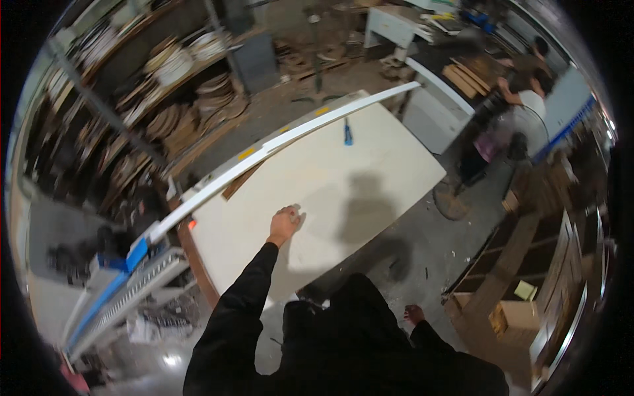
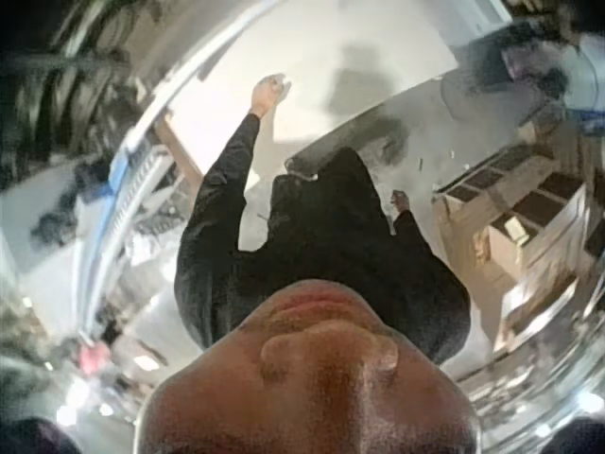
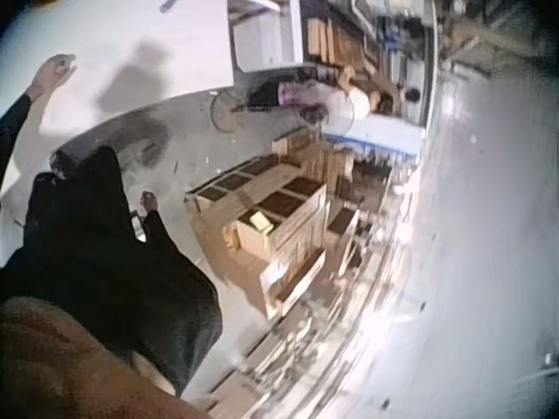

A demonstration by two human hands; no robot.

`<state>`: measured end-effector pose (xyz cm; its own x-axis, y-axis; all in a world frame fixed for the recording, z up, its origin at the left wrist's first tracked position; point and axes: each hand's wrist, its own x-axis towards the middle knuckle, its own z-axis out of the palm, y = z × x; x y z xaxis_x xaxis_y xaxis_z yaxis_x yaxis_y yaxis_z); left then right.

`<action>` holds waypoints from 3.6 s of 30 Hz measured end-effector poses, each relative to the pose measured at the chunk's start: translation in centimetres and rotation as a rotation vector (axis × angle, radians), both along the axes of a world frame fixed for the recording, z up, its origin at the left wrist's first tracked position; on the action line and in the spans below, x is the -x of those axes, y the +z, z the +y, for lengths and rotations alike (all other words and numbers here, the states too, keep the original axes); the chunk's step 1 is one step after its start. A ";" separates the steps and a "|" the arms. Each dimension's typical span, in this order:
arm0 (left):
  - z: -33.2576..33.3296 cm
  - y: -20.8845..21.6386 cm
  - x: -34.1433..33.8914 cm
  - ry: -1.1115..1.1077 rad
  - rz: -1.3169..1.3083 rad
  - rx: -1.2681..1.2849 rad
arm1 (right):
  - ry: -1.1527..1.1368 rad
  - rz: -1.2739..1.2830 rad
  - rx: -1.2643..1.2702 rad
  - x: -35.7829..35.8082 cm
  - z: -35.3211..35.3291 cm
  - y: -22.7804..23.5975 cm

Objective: Measuring, marking, and organizing white furniture trim components at a workbench in a factory setting.

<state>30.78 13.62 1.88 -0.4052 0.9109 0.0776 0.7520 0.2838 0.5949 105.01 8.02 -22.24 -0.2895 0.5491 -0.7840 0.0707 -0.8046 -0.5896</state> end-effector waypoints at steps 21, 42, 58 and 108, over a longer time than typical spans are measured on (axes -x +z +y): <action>38.3 -1.9 17.7 -0.055 0.558 0.510 | 0.403 -0.801 -0.906 13.7 15.1 16.2; -9.1 4.0 1.0 0.400 -0.054 0.244 | 1.599 -0.133 -1.497 55.8 41.6 24.1; -25.7 2.1 41.6 0.530 0.644 0.642 | 1.492 -0.541 -1.436 50.8 28.8 22.1; -0.5 -1.2 -10.8 0.096 0.273 0.246 | 0.867 -1.121 -1.162 45.3 63.4 18.4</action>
<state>41.62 13.14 0.70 -0.4844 0.8746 -0.0219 0.8365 0.4703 0.2812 59.66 71.43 -3.82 -0.4237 0.8912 -0.1620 0.9035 0.4032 -0.1449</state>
